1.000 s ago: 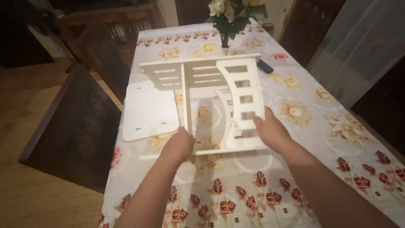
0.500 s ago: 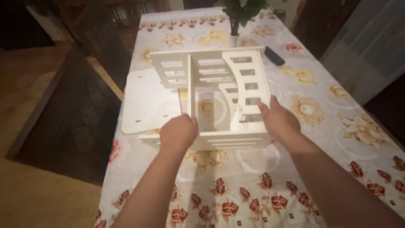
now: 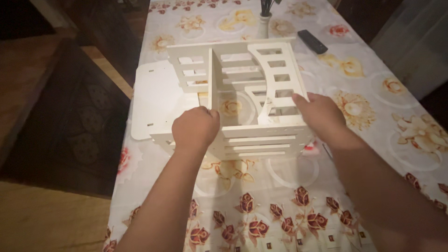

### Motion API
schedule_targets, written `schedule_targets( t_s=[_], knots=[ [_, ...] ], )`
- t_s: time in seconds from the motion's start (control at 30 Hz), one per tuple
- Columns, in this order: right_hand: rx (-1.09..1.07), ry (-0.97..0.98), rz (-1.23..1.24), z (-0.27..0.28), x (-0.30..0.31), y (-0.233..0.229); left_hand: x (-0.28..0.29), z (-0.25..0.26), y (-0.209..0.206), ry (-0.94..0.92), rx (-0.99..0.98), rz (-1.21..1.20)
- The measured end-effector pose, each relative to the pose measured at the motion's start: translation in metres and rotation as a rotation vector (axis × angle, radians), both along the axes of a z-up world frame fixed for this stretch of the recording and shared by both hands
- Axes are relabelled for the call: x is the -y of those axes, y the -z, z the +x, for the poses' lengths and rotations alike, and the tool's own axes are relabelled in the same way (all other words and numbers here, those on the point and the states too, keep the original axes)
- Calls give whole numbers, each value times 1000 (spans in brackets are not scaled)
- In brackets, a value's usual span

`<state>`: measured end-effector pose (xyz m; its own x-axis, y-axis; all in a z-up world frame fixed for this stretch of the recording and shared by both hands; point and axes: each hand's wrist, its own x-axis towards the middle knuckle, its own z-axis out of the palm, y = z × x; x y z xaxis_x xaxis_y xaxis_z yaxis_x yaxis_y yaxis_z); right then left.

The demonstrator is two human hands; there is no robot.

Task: The person assembles a white plastic storage unit by inserting and tightening screws into pre-drilled holes on the side panels. They repeatedly reposition the unit on the table to access different screw locations and continue fastening the panels together.

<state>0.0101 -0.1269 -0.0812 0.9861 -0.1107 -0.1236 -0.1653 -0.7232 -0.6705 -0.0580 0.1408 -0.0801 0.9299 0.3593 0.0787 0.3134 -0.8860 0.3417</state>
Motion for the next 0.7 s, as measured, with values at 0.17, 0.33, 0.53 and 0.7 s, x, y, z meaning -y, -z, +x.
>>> schedule_targets(
  t_s=[0.17,0.33,0.53,0.7],
  knots=[
    [4,65,219,13,12,18,-6,-3,14,-57,235,87],
    [270,196,568,-16,36,65,-40,-28,71,-419,892,281],
    [426,-199,815,-38,36,132,-74,-45,132,-338,827,-612],
    [315,-92,671,-35,40,125,-75,-50,132,-157,615,-776]
  ],
)
